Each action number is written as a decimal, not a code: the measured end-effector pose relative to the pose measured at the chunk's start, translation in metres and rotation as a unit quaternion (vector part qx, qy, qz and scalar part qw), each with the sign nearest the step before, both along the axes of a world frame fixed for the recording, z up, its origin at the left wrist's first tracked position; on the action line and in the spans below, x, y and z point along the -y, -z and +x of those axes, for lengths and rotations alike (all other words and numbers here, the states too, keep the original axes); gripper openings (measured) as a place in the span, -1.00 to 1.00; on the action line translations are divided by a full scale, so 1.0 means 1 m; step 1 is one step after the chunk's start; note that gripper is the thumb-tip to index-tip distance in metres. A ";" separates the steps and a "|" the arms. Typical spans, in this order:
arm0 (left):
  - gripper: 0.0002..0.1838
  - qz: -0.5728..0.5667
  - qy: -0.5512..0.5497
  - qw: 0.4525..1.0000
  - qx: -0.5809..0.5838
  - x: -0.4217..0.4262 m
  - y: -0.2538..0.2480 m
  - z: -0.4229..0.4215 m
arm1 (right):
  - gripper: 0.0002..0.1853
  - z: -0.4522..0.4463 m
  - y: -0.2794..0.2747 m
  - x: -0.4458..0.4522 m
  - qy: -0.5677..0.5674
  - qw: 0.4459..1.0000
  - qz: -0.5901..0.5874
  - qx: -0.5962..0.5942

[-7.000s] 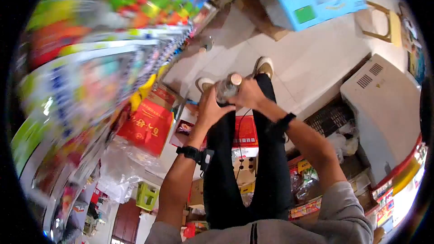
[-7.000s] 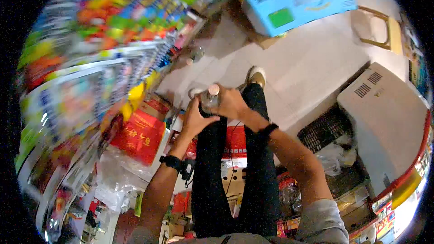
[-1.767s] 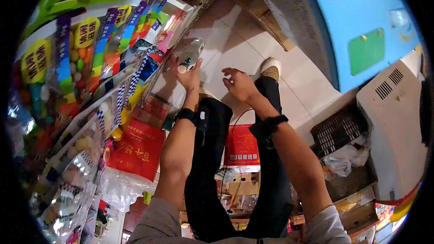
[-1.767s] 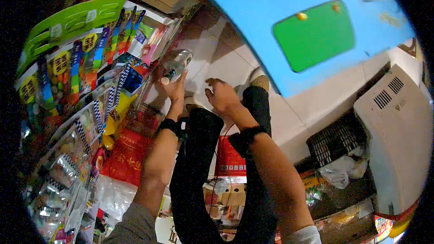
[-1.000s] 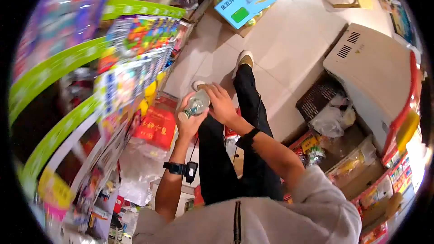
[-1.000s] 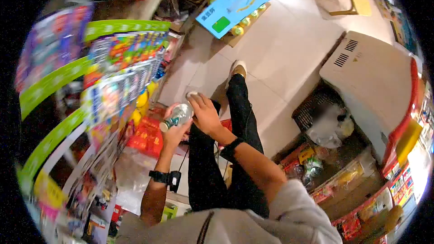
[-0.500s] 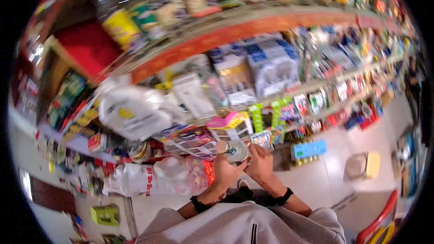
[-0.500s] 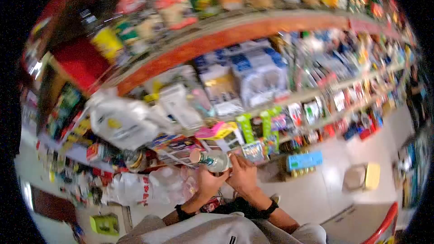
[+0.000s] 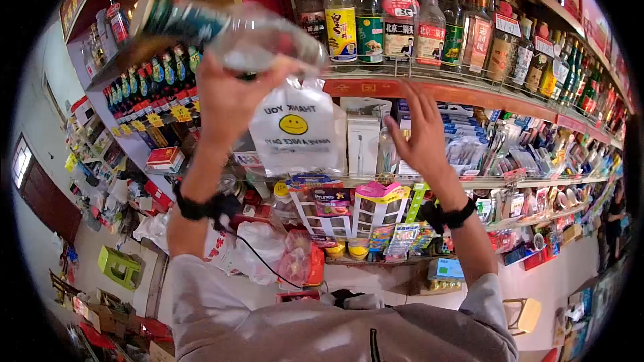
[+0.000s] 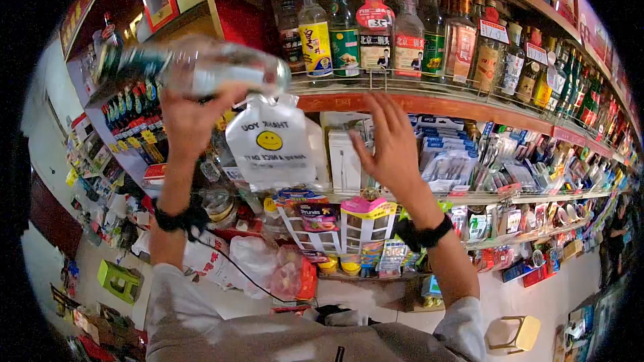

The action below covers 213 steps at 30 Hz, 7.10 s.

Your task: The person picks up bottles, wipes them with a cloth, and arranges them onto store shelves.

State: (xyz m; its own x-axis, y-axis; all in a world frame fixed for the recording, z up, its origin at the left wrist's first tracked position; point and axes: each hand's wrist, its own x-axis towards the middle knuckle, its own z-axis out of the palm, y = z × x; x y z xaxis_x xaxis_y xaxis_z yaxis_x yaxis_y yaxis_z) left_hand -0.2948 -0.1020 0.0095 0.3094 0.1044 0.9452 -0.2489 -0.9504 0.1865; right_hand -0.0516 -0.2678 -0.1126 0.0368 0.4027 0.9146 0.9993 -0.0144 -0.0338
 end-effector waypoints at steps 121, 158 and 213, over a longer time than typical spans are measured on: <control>-0.71 -0.818 -0.287 0.485 -0.112 0.794 0.601 -0.224 | -0.78 0.067 0.673 0.446 -0.396 0.654 -0.615 -0.192; -0.75 -0.827 -0.257 0.483 -0.131 0.451 0.903 -0.385 | -0.75 -0.072 0.706 0.495 -0.071 0.562 -0.681 -0.463; -0.79 -0.788 0.087 0.573 -0.210 0.586 0.456 -0.134 | -0.54 -0.161 0.420 0.464 -0.377 0.623 -0.457 -0.510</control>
